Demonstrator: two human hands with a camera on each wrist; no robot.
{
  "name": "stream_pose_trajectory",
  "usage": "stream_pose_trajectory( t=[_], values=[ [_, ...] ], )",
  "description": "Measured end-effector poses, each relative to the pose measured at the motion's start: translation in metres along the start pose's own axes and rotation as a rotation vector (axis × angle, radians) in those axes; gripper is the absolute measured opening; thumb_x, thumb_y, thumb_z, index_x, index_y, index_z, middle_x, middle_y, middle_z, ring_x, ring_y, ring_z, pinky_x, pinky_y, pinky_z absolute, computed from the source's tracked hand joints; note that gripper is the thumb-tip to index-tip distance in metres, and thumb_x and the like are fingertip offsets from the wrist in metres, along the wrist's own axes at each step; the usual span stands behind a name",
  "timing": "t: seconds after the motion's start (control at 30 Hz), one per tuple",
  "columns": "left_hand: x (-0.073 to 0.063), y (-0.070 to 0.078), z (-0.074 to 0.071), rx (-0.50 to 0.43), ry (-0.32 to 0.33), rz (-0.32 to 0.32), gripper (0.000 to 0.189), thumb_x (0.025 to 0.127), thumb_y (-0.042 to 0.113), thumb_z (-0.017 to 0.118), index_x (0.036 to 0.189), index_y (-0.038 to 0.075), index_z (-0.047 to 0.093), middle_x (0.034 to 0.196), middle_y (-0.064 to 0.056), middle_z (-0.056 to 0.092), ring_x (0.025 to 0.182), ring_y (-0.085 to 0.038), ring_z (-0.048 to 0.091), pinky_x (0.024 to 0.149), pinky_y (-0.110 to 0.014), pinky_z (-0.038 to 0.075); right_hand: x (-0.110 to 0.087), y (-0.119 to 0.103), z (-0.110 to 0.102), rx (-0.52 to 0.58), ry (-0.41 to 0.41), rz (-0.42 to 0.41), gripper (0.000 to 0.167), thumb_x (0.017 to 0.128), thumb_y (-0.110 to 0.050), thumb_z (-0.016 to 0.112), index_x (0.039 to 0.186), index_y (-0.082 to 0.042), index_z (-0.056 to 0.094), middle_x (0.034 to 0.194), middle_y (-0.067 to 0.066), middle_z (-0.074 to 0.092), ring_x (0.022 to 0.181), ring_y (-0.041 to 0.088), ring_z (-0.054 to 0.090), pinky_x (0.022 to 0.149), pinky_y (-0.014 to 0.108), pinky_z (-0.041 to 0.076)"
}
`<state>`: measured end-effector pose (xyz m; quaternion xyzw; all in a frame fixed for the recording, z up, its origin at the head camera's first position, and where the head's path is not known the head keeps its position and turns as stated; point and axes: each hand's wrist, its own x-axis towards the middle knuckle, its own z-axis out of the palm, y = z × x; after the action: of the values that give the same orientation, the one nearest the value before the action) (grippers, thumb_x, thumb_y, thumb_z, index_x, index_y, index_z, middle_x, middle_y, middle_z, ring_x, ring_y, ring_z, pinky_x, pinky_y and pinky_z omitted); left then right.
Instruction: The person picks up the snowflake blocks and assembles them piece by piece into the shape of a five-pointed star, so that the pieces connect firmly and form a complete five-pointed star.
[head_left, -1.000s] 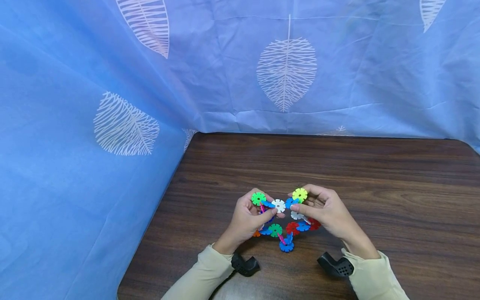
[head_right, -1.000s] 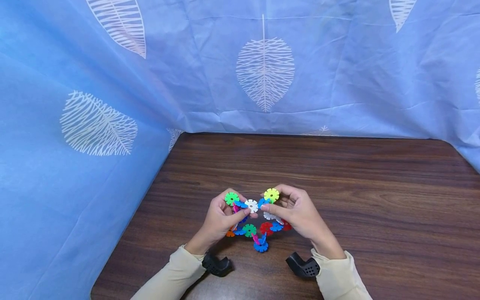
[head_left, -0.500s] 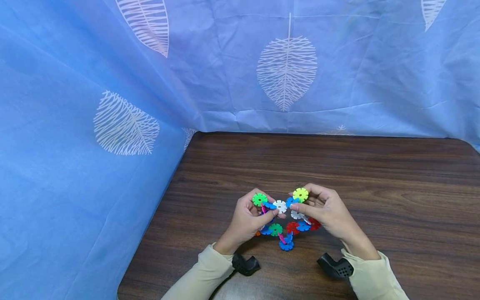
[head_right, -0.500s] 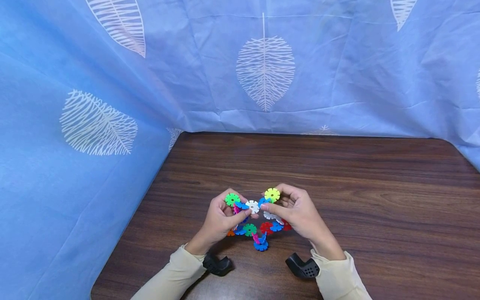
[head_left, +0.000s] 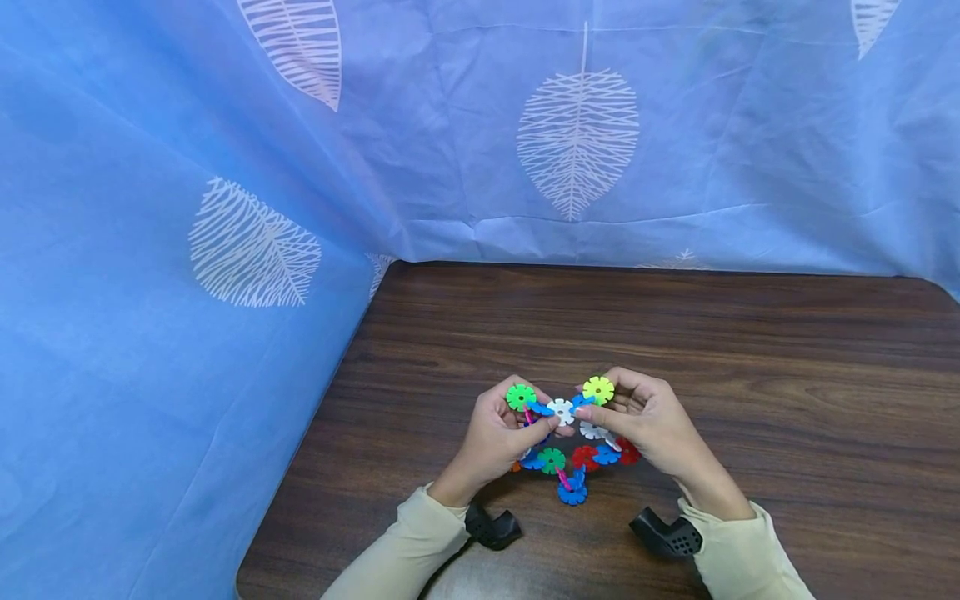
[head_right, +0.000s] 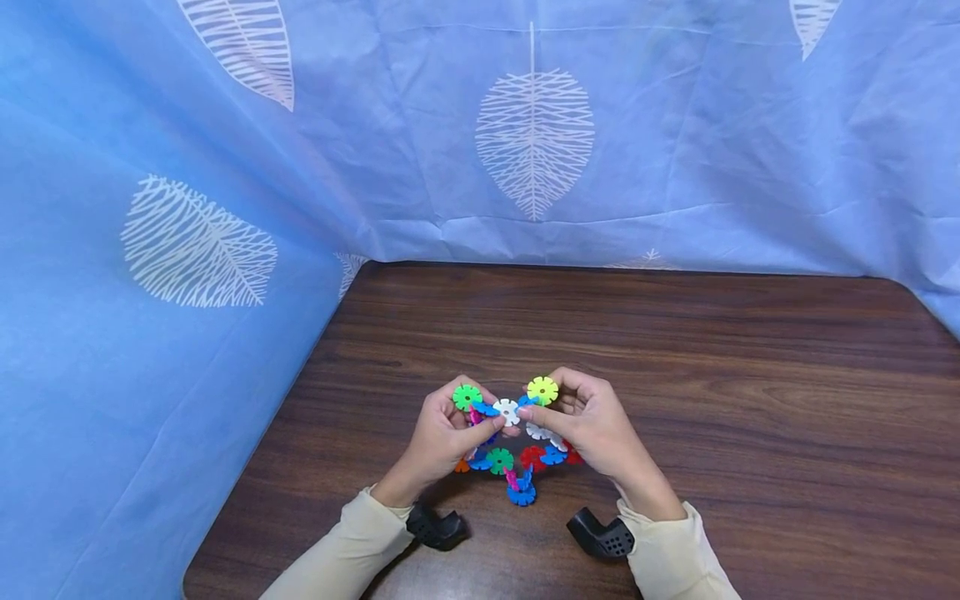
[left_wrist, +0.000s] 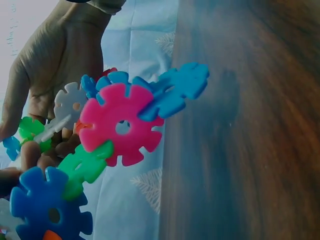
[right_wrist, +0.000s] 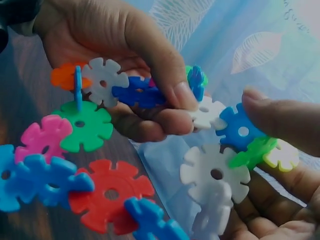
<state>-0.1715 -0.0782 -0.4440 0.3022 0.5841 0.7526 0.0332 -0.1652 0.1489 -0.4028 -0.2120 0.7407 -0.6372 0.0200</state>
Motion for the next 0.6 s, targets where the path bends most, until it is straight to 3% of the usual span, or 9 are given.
stream_pose_trajectory(
  t=[0.13, 0.2, 0.4, 0.5, 0.6],
  values=[
    [-0.001, 0.002, 0.000, 0.009, 0.016, -0.044, 0.020, 0.095, -0.009, 0.067, 0.111, -0.010, 0.054, 0.096, -0.035, 0.070, 0.080, -0.014, 0.076, 0.042, -0.017, 0.031, 0.001, -0.001, 0.002, -0.002, -0.012, 0.025, 0.013, 0.094, -0.003, 0.076, 0.096, 0.004, 0.065, 0.081, 0.010, 0.068, 0.060, 0.014, 0.055, 0.053, 0.026, 0.050],
    [-0.001, 0.002, -0.001, 0.015, 0.019, -0.049, 0.019, 0.095, -0.008, 0.068, 0.110, -0.010, 0.055, 0.094, -0.035, 0.071, 0.069, -0.010, 0.073, 0.042, -0.017, 0.032, 0.001, -0.001, 0.003, 0.000, -0.015, 0.028, 0.013, 0.094, -0.003, 0.076, 0.096, 0.005, 0.065, 0.080, 0.010, 0.068, 0.059, 0.013, 0.055, 0.053, 0.025, 0.050],
    [0.000, -0.001, -0.002, -0.005, 0.023, -0.078, 0.019, 0.097, -0.006, 0.066, 0.110, -0.011, 0.053, 0.095, -0.034, 0.071, 0.067, -0.008, 0.072, 0.041, -0.016, 0.033, 0.002, -0.001, 0.001, -0.042, -0.022, 0.031, 0.015, 0.096, -0.006, 0.074, 0.103, 0.004, 0.065, 0.085, 0.013, 0.067, 0.064, 0.015, 0.058, 0.056, 0.026, 0.052],
    [0.001, -0.001, -0.002, -0.035, 0.073, -0.134, 0.019, 0.098, -0.004, 0.066, 0.112, -0.008, 0.054, 0.097, -0.032, 0.072, 0.076, -0.012, 0.075, 0.045, -0.015, 0.040, -0.001, 0.000, -0.007, -0.142, 0.004, 0.019, 0.024, 0.101, -0.011, 0.069, 0.120, 0.002, 0.066, 0.101, 0.014, 0.071, 0.080, 0.013, 0.068, 0.068, 0.025, 0.058],
    [0.001, -0.001, -0.002, -0.086, 0.158, -0.186, 0.021, 0.098, -0.002, 0.068, 0.114, -0.005, 0.055, 0.099, -0.028, 0.074, 0.083, -0.019, 0.077, 0.064, -0.020, 0.058, -0.007, 0.005, -0.020, -0.279, 0.054, 0.029, 0.028, 0.105, -0.015, 0.063, 0.129, 0.000, 0.066, 0.110, 0.012, 0.074, 0.092, 0.011, 0.071, 0.077, 0.024, 0.060]
  ],
)
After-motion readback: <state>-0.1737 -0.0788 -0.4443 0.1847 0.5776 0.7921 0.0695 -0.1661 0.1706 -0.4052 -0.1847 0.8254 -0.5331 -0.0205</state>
